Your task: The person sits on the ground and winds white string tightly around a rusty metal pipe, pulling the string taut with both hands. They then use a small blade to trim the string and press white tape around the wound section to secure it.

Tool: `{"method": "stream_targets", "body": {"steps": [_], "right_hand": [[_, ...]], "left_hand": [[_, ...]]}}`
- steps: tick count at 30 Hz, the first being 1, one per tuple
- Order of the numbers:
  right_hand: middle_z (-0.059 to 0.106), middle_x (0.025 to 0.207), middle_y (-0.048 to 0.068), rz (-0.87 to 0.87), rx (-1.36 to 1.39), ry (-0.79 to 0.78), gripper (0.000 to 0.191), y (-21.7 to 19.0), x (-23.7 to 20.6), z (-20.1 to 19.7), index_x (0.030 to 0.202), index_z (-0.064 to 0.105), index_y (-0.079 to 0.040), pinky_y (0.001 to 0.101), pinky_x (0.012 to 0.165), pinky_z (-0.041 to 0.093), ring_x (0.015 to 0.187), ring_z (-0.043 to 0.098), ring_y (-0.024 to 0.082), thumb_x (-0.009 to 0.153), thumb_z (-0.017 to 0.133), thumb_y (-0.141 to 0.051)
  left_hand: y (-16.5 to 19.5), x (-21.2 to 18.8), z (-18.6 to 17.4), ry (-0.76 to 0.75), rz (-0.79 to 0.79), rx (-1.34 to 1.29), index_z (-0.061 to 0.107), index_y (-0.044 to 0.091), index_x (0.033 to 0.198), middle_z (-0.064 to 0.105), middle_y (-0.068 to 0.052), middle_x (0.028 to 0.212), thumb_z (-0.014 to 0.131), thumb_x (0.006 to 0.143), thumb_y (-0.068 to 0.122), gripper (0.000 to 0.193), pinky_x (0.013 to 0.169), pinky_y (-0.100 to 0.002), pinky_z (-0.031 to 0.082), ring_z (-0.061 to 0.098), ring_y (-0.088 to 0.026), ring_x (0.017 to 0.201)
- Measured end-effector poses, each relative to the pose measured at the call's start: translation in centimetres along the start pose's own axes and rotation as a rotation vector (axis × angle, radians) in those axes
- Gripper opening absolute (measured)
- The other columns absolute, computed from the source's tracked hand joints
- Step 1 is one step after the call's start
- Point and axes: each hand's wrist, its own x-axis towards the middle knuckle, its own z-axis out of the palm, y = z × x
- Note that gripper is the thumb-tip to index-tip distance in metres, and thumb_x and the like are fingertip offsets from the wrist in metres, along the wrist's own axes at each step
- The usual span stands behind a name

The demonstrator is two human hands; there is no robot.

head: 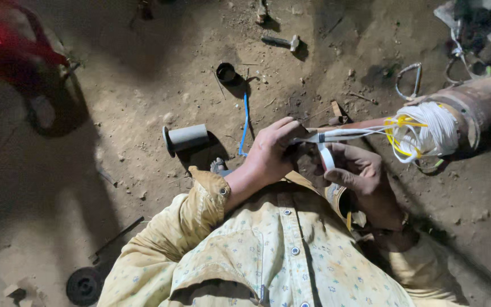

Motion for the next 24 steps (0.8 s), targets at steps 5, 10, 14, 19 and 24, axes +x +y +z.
{"method": "stream_targets", "body": {"steps": [5,10,14,19,24], "right_hand": [[0.071,0.119,0.008,-0.191,0.048,-0.108,0.055,0.9,-0.8,-0.2,0.137,0.060,0.004,0.0284,0.080,0.053,0.100,0.065,0.013,0.096,0.071,-0.031],[0.066,0.103,0.012,-0.037,-0.172,0.106,0.033,2.4,-0.8,-1.3,0.116,0.063,0.011,0.0352,0.086,0.050,0.093,0.060,0.018,0.103,0.070,-0.019],[0.060,0.132,0.007,-0.377,-0.319,0.033,0.053,2.1,3.4,-1.3,0.138,0.052,0.000,0.0366,0.111,0.042,0.125,0.055,0.019,0.090,0.071,-0.009],[0.062,0.138,0.010,-0.663,-0.580,-0.087,0.042,0.0,7.6,-1.9,0.133,0.058,-0.004,0.0377,0.112,0.047,0.129,0.060,0.025,0.093,0.068,-0.008],[0.069,0.131,0.012,-0.757,-0.862,-0.078,0.027,0.7,8.9,-3.0,0.121,0.066,-0.005,0.0387,0.101,0.054,0.118,0.068,0.027,0.093,0.068,-0.008]], "left_hand": [[0.3,0.2,0.0,-0.045,0.007,0.073,0.058,0.003,0.100,0.056,-0.014,0.093,0.078,0.081,0.010,0.029,0.071,-0.041,0.052,0.063,-0.036,0.084],[0.4,0.2,0.5,0.020,-0.039,0.021,0.064,0.005,0.097,0.058,-0.010,0.086,0.076,0.092,0.020,0.020,0.067,-0.037,0.050,0.060,-0.028,0.076],[0.3,1.0,1.3,-0.009,-0.352,-0.176,0.073,0.004,0.094,0.061,-0.003,0.070,0.073,0.096,0.032,0.029,0.059,-0.031,0.045,0.050,-0.011,0.064],[-0.2,2.0,1.6,-0.016,-0.454,-0.216,0.074,0.004,0.094,0.063,0.004,0.065,0.073,0.093,0.035,0.031,0.058,-0.028,0.047,0.050,-0.002,0.064],[-0.5,1.2,0.7,-0.097,-0.435,-0.239,0.065,0.001,0.092,0.063,-0.001,0.074,0.075,0.094,0.025,0.025,0.063,-0.028,0.048,0.051,-0.005,0.071]]}}
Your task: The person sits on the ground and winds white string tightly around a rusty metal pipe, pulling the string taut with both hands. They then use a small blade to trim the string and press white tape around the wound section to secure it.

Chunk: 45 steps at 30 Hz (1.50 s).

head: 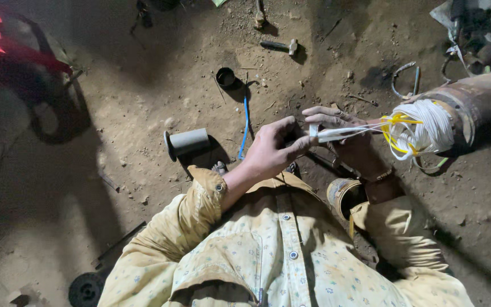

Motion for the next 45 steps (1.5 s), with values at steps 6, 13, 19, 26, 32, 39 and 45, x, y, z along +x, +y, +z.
{"method": "stream_targets", "body": {"steps": [6,13,19,26,32,39,45], "right_hand": [[0.070,0.126,0.013,-0.076,0.056,0.022,0.026,0.7,-1.7,0.2,0.122,0.066,-0.007,0.0372,0.103,0.056,0.119,0.070,0.029,0.097,0.064,-0.002],[0.067,0.124,0.016,0.397,0.432,0.016,0.053,-7.0,-4.2,-1.4,0.133,0.061,0.005,0.0346,0.100,0.051,0.115,0.063,0.024,0.084,0.075,-0.011],[0.071,0.118,0.013,0.595,1.055,0.195,0.055,-9.7,-4.2,-0.4,0.139,0.058,0.008,0.0315,0.083,0.054,0.098,0.068,0.017,0.096,0.073,-0.023],[0.065,0.102,0.014,0.613,0.752,0.257,0.032,-7.4,-7.5,-1.2,0.115,0.067,0.012,0.0305,0.080,0.050,0.090,0.061,0.016,0.107,0.073,-0.019],[0.063,0.129,0.014,0.473,0.477,0.142,0.043,-3.6,-5.2,0.5,0.138,0.057,0.000,0.0362,0.103,0.049,0.121,0.060,0.021,0.097,0.066,-0.013],[0.061,0.141,0.012,0.012,0.194,0.051,0.033,-0.6,-1.0,-0.4,0.137,0.057,-0.004,0.0412,0.117,0.046,0.137,0.059,0.027,0.104,0.052,-0.006],[0.063,0.133,0.016,0.022,-0.080,-0.071,0.038,0.2,-2.1,-0.7,0.132,0.057,0.000,0.0452,0.104,0.049,0.125,0.062,0.034,0.094,0.052,0.003]], "left_hand": [[-0.5,-0.6,-0.4,-0.002,0.117,-0.046,0.063,0.001,0.096,0.064,-0.002,0.081,0.081,0.090,0.008,0.020,0.068,-0.026,0.051,0.055,-0.005,0.079],[-0.4,-0.5,0.5,0.076,0.236,-0.116,0.063,0.001,0.105,0.062,-0.004,0.089,0.078,0.090,0.002,0.020,0.073,-0.027,0.049,0.054,-0.008,0.083],[0.6,-0.8,0.2,0.066,0.438,0.256,0.062,0.003,0.099,0.061,-0.013,0.089,0.081,0.084,0.009,0.025,0.070,-0.036,0.052,0.064,-0.031,0.081],[1.5,-0.8,1.0,0.112,0.476,0.281,0.063,0.002,0.094,0.058,-0.013,0.082,0.077,0.092,0.019,0.022,0.066,-0.038,0.048,0.059,-0.031,0.074],[1.4,0.7,1.2,0.081,0.020,0.171,0.071,0.003,0.088,0.056,-0.006,0.062,0.073,0.096,0.034,0.033,0.054,-0.033,0.045,0.047,-0.009,0.060],[1.5,1.2,1.0,0.022,-0.060,0.100,0.074,0.005,0.098,0.067,-0.003,0.071,0.071,0.096,0.034,0.029,0.061,-0.029,0.048,0.050,-0.005,0.068],[0.4,-0.2,0.0,-0.069,0.119,-0.016,0.062,0.001,0.100,0.070,-0.005,0.088,0.080,0.090,0.009,0.022,0.074,-0.027,0.054,0.061,-0.005,0.084]]}}
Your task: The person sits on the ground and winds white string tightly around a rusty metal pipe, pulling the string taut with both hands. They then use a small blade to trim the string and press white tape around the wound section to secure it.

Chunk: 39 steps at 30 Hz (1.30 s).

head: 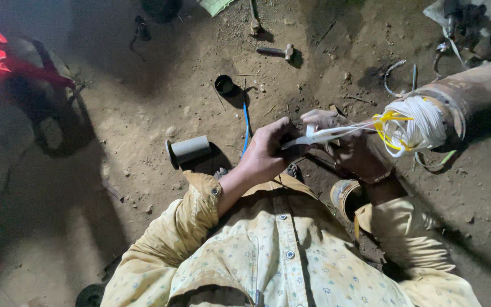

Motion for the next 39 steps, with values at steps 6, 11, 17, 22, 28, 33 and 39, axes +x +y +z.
{"method": "stream_targets", "body": {"steps": [6,11,17,22,28,33,39], "right_hand": [[0.069,0.112,0.012,0.093,-0.187,-0.010,0.018,-0.4,-2.4,0.1,0.113,0.062,-0.003,0.0443,0.098,0.053,0.109,0.068,0.031,0.097,0.066,-0.007],[0.069,0.117,0.011,0.311,0.299,0.037,0.042,-5.3,-4.1,0.2,0.129,0.061,0.001,0.0384,0.096,0.051,0.110,0.064,0.024,0.091,0.071,-0.014],[0.070,0.115,0.010,0.616,1.015,0.167,0.055,-9.1,-2.9,-0.9,0.141,0.055,0.006,0.0304,0.085,0.053,0.096,0.064,0.015,0.099,0.068,-0.029],[0.067,0.120,0.008,0.502,1.035,0.190,0.055,-8.3,-4.3,-0.8,0.141,0.054,0.003,0.0282,0.082,0.052,0.100,0.063,0.012,0.098,0.069,-0.028],[0.064,0.119,0.012,0.678,0.643,0.167,0.037,-5.4,-5.3,-0.4,0.131,0.059,0.004,0.0327,0.092,0.050,0.106,0.060,0.017,0.103,0.066,-0.019],[0.063,0.129,0.012,0.204,0.518,0.156,0.037,-2.5,-0.9,0.5,0.134,0.058,0.000,0.0371,0.103,0.047,0.120,0.059,0.023,0.100,0.065,-0.013],[0.065,0.133,0.012,0.036,0.182,0.064,0.036,-0.5,1.1,-0.5,0.131,0.060,-0.006,0.0412,0.113,0.047,0.130,0.062,0.028,0.096,0.067,-0.008]], "left_hand": [[-0.4,0.6,-0.2,0.046,0.023,0.028,0.066,0.002,0.101,0.069,-0.004,0.085,0.077,0.090,0.004,0.016,0.072,-0.026,0.054,0.060,-0.007,0.080],[-0.3,0.7,-0.5,0.078,0.176,0.058,0.066,0.003,0.107,0.068,-0.010,0.094,0.078,0.088,0.001,0.023,0.078,-0.029,0.054,0.064,-0.016,0.085],[0.4,0.5,-0.1,0.110,0.444,0.326,0.059,-0.002,0.112,0.060,-0.020,0.104,0.077,0.069,0.003,0.046,0.079,-0.040,0.054,0.062,-0.039,0.094],[0.8,0.0,0.0,0.122,0.391,0.484,0.060,-0.002,0.111,0.060,-0.018,0.101,0.079,0.072,0.010,0.045,0.072,-0.043,0.053,0.064,-0.040,0.089],[0.8,0.9,0.9,0.194,0.152,0.311,0.067,0.004,0.092,0.058,-0.009,0.075,0.075,0.099,0.029,0.027,0.063,-0.037,0.046,0.055,-0.024,0.068],[1.7,2.0,0.7,0.090,-0.191,0.196,0.070,0.004,0.085,0.062,-0.005,0.061,0.073,0.091,0.042,0.038,0.055,-0.032,0.045,0.050,-0.010,0.057],[1.4,1.4,0.3,0.004,-0.167,0.067,0.069,0.005,0.104,0.065,-0.003,0.076,0.075,0.094,0.034,0.032,0.062,-0.030,0.046,0.050,-0.007,0.070]]}}
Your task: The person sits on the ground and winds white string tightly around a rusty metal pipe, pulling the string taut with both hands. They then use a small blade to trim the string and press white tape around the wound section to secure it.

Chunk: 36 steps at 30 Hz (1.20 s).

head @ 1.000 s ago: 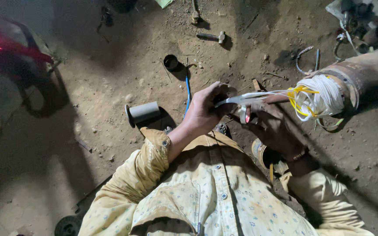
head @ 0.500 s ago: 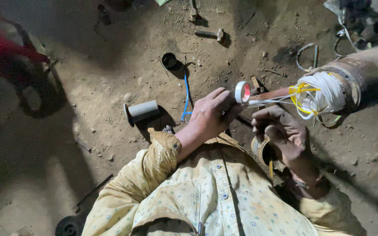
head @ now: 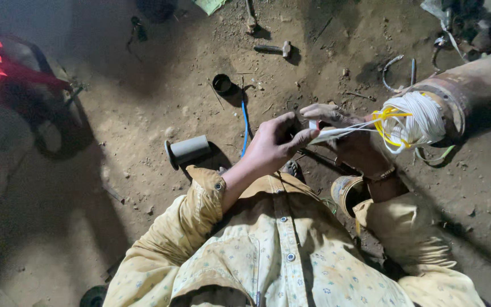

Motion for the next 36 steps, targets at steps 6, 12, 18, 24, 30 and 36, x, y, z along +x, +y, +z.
{"method": "stream_targets", "body": {"steps": [6,12,18,24,30,36], "right_hand": [[0.065,0.133,0.013,-0.140,0.111,0.014,0.024,1.5,-1.6,0.4,0.127,0.061,-0.009,0.0383,0.110,0.051,0.127,0.064,0.027,0.104,0.063,-0.003],[0.069,0.110,0.012,0.151,-0.215,0.014,0.040,-1.4,-4.8,-0.1,0.125,0.063,0.001,0.0338,0.092,0.051,0.102,0.064,0.021,0.087,0.072,-0.008],[0.070,0.117,0.006,0.454,0.532,0.050,0.058,-7.0,-4.2,0.5,0.144,0.054,0.006,0.0283,0.091,0.054,0.104,0.064,0.012,0.096,0.070,-0.022],[0.067,0.119,0.005,0.467,0.718,0.043,0.061,-8.1,-3.2,0.7,0.147,0.050,0.000,0.0242,0.078,0.052,0.097,0.064,0.009,0.096,0.065,-0.029],[0.059,0.101,0.008,0.581,0.437,0.099,0.027,-5.5,-6.6,-0.1,0.118,0.061,0.003,0.0285,0.082,0.048,0.092,0.055,0.013,0.110,0.065,-0.023],[0.052,0.148,0.015,0.166,0.174,0.141,0.060,-1.8,-3.5,0.9,0.143,0.051,-0.001,0.0413,0.117,0.038,0.141,0.046,0.028,0.088,0.072,-0.006]], "left_hand": [[-1.9,-0.2,0.0,0.029,0.234,0.020,0.060,0.004,0.100,0.065,-0.006,0.083,0.080,0.092,0.012,0.023,0.070,-0.029,0.052,0.058,-0.010,0.078],[-1.5,-0.4,-0.3,0.111,0.528,0.227,0.067,0.012,0.126,0.064,-0.010,0.102,0.077,0.092,0.004,0.036,0.079,-0.035,0.056,0.068,-0.030,0.090],[-1.0,-1.1,-0.5,0.129,0.492,0.474,0.064,0.017,0.132,0.060,-0.013,0.102,0.076,0.081,0.007,0.054,0.070,-0.042,0.055,0.066,-0.036,0.085],[-1.6,-1.0,-0.2,0.087,0.546,0.536,0.064,0.017,0.123,0.059,-0.010,0.107,0.079,0.088,0.014,0.038,0.075,-0.042,0.056,0.066,-0.034,0.090],[-1.9,0.4,1.0,0.169,0.404,0.296,0.078,0.009,0.100,0.059,-0.014,0.081,0.074,0.098,0.022,0.014,0.065,-0.041,0.047,0.058,-0.033,0.072],[-0.6,2.2,0.9,0.008,-0.108,0.307,0.072,0.003,0.083,0.068,-0.019,0.070,0.071,0.095,0.045,0.044,0.061,-0.040,0.048,0.060,-0.027,0.059]]}}
